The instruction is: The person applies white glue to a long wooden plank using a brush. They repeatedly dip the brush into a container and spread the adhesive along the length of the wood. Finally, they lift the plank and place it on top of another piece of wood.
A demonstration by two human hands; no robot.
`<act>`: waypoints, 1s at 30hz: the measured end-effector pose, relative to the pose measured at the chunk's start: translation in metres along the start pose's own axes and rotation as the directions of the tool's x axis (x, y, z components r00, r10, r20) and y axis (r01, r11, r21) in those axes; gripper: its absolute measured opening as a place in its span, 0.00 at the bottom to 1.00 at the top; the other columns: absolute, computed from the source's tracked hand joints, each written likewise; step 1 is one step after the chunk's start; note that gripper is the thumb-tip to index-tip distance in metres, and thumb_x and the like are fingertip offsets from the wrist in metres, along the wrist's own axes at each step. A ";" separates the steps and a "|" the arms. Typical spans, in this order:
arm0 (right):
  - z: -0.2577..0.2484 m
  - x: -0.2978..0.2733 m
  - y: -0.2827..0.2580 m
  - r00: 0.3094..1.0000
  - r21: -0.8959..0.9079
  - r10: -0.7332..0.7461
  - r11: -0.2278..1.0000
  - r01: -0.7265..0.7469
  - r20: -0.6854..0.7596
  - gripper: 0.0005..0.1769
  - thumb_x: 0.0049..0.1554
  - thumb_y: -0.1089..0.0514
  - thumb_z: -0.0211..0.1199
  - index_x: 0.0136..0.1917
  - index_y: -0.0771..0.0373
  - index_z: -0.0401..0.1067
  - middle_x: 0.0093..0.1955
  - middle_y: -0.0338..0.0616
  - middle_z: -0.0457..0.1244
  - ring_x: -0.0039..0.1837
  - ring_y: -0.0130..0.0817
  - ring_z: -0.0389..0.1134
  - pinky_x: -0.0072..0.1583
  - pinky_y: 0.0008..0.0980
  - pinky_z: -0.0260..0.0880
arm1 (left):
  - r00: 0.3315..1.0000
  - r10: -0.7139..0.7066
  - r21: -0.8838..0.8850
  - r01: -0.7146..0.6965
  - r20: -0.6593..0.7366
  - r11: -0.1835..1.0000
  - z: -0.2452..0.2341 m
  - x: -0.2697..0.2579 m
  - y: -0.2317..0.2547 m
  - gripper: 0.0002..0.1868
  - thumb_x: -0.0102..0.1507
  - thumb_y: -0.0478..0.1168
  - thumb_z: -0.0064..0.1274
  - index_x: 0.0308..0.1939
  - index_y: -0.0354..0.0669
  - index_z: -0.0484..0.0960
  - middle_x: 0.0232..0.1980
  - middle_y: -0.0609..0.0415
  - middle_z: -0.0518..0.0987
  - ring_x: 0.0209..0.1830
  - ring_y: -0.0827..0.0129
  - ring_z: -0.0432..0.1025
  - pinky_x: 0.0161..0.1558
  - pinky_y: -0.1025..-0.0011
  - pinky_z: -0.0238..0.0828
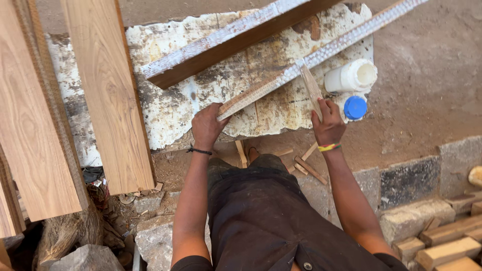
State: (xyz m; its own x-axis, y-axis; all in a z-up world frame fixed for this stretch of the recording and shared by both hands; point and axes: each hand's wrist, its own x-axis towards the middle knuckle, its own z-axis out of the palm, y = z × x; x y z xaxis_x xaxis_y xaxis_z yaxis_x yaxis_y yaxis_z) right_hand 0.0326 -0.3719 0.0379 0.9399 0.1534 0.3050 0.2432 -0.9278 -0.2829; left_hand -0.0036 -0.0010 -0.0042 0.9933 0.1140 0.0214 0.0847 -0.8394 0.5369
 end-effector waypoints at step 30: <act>0.006 -0.006 -0.007 0.994 -0.103 -0.019 0.994 0.030 0.107 0.20 0.59 0.55 0.72 0.64 0.56 0.76 0.58 0.51 0.69 0.45 0.39 0.74 0.39 0.32 0.76 | 1.000 -0.018 0.079 0.018 -0.006 0.997 0.004 0.002 -0.004 0.26 0.53 0.59 0.72 0.43 0.47 0.82 0.26 0.55 0.78 0.26 0.62 0.74 0.30 0.63 0.72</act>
State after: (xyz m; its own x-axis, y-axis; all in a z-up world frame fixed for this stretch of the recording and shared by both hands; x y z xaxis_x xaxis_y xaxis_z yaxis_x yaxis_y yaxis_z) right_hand 0.0266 -0.3641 0.0325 0.9553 0.2064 0.2117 0.2454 -0.9529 -0.1781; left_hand -0.0021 0.0006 -0.0102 0.9911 0.1319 0.0170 0.1086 -0.8765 0.4689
